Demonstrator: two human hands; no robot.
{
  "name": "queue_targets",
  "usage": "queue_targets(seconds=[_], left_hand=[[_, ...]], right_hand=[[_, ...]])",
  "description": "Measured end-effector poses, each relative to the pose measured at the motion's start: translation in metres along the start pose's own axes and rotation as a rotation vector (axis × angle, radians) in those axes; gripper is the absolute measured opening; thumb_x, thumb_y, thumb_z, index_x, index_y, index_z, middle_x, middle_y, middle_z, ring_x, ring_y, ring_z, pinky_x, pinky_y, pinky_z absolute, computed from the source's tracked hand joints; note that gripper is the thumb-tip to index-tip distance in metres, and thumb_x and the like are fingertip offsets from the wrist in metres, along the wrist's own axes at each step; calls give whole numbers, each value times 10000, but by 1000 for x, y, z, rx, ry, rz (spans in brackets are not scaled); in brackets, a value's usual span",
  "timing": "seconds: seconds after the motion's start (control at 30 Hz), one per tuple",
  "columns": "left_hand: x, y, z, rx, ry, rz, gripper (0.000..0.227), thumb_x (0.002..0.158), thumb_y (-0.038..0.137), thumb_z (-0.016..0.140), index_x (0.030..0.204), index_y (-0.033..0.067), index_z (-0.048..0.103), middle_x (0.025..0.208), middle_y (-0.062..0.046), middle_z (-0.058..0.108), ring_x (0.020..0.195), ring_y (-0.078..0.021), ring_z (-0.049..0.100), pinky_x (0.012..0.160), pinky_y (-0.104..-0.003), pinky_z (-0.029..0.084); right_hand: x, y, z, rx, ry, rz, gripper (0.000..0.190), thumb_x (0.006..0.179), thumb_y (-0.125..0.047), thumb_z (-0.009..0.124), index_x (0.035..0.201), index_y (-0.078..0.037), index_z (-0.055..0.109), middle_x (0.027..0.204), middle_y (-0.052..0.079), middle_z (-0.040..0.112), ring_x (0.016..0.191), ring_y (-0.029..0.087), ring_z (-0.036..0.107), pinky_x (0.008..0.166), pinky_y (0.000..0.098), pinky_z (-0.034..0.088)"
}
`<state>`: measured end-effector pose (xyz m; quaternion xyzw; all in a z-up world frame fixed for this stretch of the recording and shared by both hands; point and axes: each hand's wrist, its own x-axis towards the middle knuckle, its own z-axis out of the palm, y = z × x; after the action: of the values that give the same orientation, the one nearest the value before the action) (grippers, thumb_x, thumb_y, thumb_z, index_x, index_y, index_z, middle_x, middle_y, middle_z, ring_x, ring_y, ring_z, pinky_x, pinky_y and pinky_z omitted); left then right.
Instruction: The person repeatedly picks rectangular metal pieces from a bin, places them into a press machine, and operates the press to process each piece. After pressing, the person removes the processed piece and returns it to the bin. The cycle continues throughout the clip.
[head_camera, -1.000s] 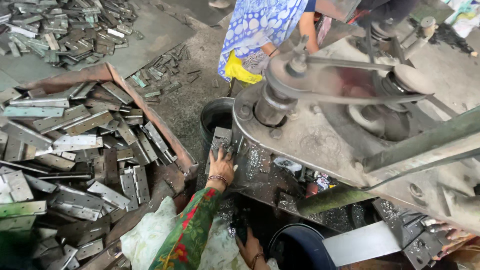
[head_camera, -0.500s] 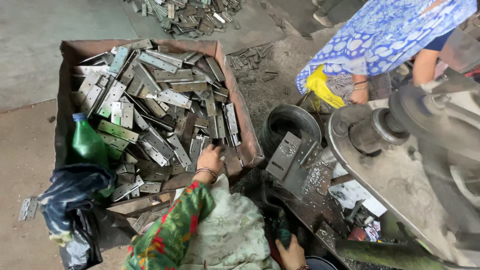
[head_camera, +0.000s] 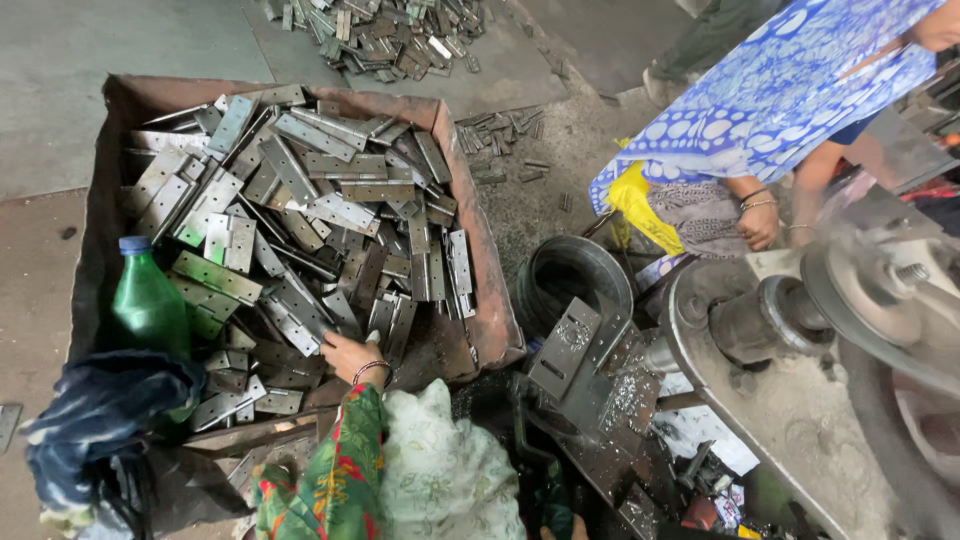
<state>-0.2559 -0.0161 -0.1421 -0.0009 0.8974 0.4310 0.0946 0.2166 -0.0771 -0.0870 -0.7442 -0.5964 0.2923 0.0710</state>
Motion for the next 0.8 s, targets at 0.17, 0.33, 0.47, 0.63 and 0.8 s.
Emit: queue_targets(seconds=[0.17,0.33,0.47,0.63,0.8], left_hand=[[5,3,-3,-62,20,52,870,708,112,861,1416,-28,374,1285,-312,476,1144,-522,535,988,-561,470],[15,-15,-17,-177,146,277,797,716,-7,719,1435,-74,379,1279,-356,568,1190,-532,551,1044,-532,465],[18,-22,-32,-150,-66,58,750,790,-28,654,1496,29,409,1193,-317,667,1134,-503,627,965,-517,503],[-8,7,-47,-307,-144,175,794,775,-30,646,1524,125,434,1181,-277,695,1110,-446,671,966,-486,519],[-65,69,-62,-368,-512,405,752,802,-10,688,1499,200,499,1204,-206,729,1047,-311,707,930,-412,535]], right_hand=[[33,23,17,114,40,18,773,672,-317,874,1324,-44,563,1040,202,777,989,330,789,970,402,583],[21,36,28,117,36,3,784,650,-233,903,1319,-13,558,1030,200,777,972,310,798,971,397,584],[-2,9,3,-12,-27,-13,792,666,-318,888,1324,-26,559,1048,194,769,967,312,804,966,378,600],[-24,-21,-23,-159,-137,-79,796,739,-487,815,1352,-73,522,1040,218,756,1013,385,761,955,419,592],[-44,-22,-22,-79,-98,-69,746,816,-467,751,1370,-59,461,1027,261,737,1028,427,717,918,469,580]])
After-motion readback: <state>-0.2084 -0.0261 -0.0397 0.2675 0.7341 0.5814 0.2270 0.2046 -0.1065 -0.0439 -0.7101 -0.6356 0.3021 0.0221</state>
